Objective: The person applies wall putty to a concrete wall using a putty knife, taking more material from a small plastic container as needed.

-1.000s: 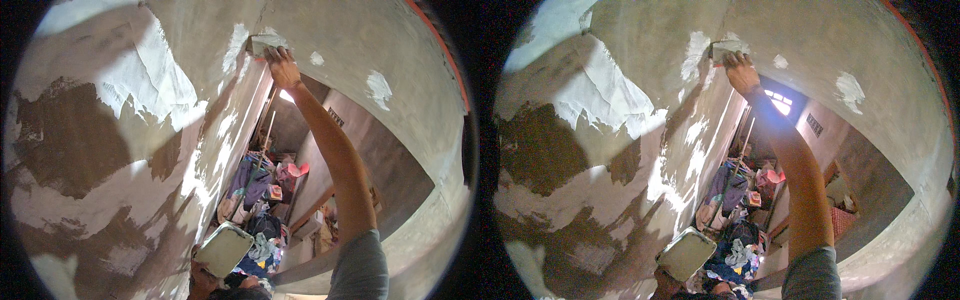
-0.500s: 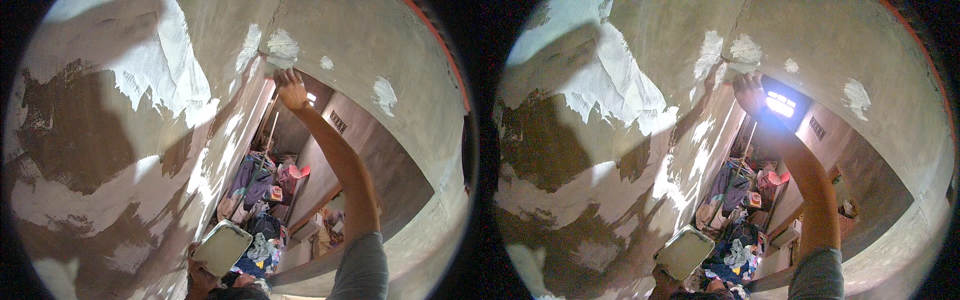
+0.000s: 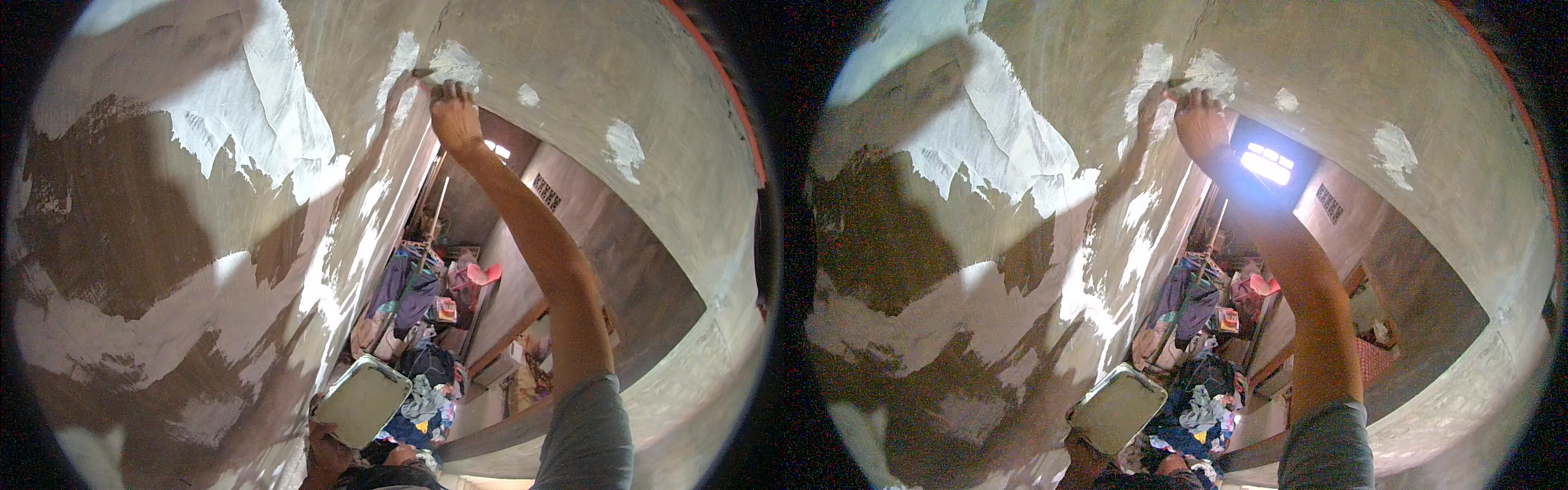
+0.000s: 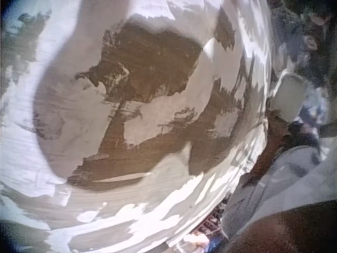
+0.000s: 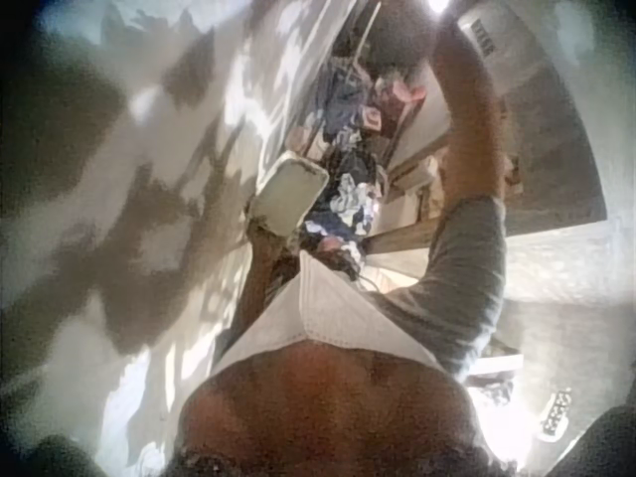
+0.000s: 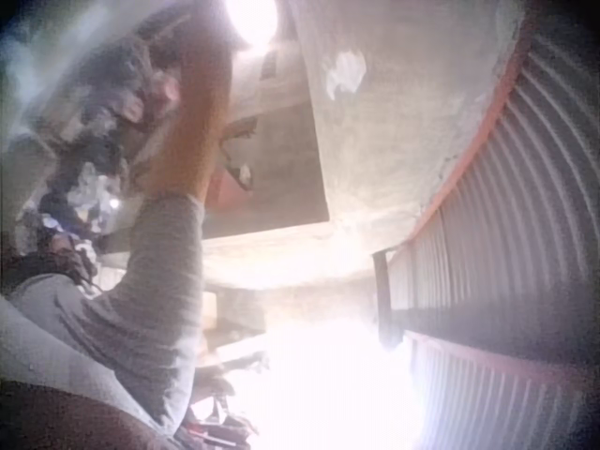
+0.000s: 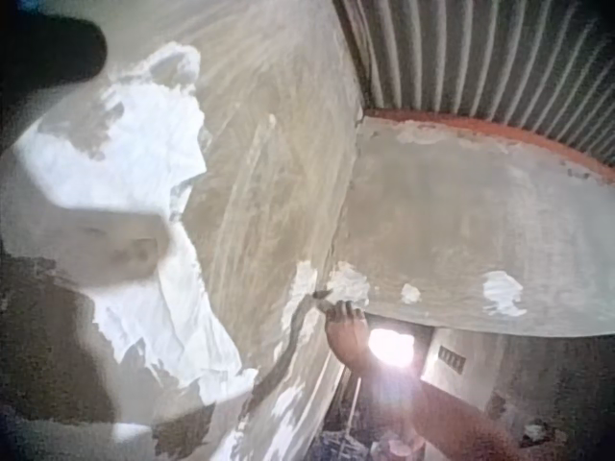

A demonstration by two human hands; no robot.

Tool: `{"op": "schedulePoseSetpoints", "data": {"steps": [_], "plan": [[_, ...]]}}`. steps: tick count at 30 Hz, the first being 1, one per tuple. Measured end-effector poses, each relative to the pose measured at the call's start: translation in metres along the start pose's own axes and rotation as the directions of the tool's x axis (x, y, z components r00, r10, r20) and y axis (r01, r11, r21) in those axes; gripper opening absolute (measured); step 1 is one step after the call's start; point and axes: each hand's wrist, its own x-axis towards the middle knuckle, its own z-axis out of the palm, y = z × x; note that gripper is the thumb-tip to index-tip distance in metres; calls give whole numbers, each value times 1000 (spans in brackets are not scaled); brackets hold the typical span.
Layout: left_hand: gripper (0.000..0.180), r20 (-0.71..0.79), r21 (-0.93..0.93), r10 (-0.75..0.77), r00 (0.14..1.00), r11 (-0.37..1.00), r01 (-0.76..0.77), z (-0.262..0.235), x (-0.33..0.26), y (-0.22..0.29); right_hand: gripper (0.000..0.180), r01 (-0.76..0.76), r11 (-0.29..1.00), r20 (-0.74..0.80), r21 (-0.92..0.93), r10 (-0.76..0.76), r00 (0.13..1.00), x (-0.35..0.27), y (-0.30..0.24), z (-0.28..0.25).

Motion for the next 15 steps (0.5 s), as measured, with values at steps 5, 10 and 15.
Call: {"op": "schedulePoseSetpoints", "data": {"steps": [5,10,15], "plan": [[58,-63,15,-21,998,1000,22,14,0,2,54,-154,982,-110,107,166,980,21,19,-11],[57,36,43,55,998,997,-56,17,-2,-1,31,-33,993,100,113,21,995,17,-9,-10],[59,66,69,11,998,998,-15,-19,8,-6,27,-109,984,-47,144,117,992,31,7,-15]]}}
